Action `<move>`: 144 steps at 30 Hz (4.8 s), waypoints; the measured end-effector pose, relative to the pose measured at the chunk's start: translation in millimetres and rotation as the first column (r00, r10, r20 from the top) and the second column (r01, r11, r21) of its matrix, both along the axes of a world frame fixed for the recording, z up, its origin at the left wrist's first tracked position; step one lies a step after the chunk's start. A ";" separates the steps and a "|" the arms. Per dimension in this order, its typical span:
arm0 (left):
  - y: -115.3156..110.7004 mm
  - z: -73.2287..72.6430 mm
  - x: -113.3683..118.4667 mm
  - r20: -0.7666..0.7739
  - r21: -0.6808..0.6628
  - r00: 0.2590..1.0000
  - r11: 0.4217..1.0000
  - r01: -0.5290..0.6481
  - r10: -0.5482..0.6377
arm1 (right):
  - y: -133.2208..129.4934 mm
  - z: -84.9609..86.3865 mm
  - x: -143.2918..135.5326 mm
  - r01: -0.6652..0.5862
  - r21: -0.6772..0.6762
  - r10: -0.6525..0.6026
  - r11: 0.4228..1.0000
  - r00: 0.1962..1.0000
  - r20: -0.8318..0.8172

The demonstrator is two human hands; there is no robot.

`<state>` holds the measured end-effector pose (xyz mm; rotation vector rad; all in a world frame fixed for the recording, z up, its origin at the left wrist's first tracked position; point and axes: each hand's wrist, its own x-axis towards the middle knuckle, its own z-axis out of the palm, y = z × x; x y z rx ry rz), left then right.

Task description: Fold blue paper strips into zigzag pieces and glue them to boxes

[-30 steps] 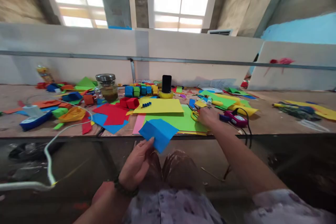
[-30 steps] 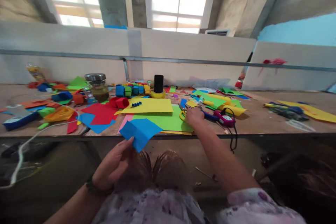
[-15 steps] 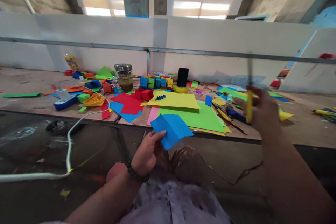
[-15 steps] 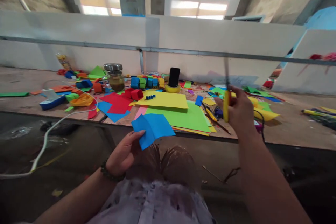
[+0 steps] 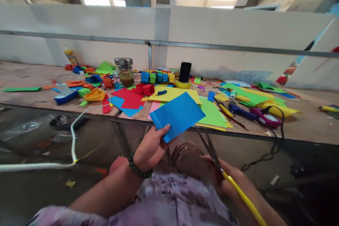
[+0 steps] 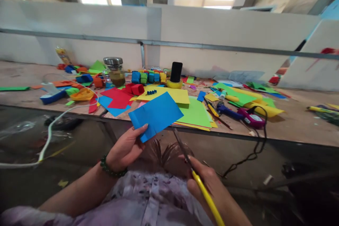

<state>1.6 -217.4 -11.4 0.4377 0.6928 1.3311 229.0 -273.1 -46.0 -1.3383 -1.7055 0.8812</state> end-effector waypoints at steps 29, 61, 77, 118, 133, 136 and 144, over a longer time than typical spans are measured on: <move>-8.2 0.6 7.8 0.052 0.048 0.998 0.999 0.014 -0.017 | 0.0 14.3 -26.6 -0.251 -0.052 0.256 0.967 0.941 0.222; -9.7 3.9 13.6 0.068 0.052 0.998 0.999 -0.010 0.006 | 4.0 12.1 -32.0 -0.238 -0.058 0.245 0.969 0.930 0.274; -9.1 -0.9 11.7 0.052 0.083 0.999 0.997 0.007 -0.011 | 3.0 11.3 -33.2 -0.221 -0.058 0.228 0.974 0.923 0.311; -13.4 1.2 10.9 -0.021 0.115 0.998 0.992 0.059 -0.057 | 1.0 11.9 -36.3 -0.243 -0.075 0.254 0.967 0.941 0.224; -12.6 0.7 8.9 -0.017 0.095 0.997 0.993 0.076 -0.075 | 0.8 6.7 -34.1 -0.232 -0.080 0.244 0.969 0.940 0.236; -10.2 0.4 6.2 -0.010 0.066 0.997 0.995 0.073 -0.072 | 0.7 6.2 -33.0 -0.236 -0.089 0.250 0.968 0.937 0.245; -10.1 -1.4 4.9 -0.012 0.113 0.996 0.990 0.088 -0.087 | 0.9 9.3 -35.5 -0.245 -0.127 0.264 0.961 0.949 0.171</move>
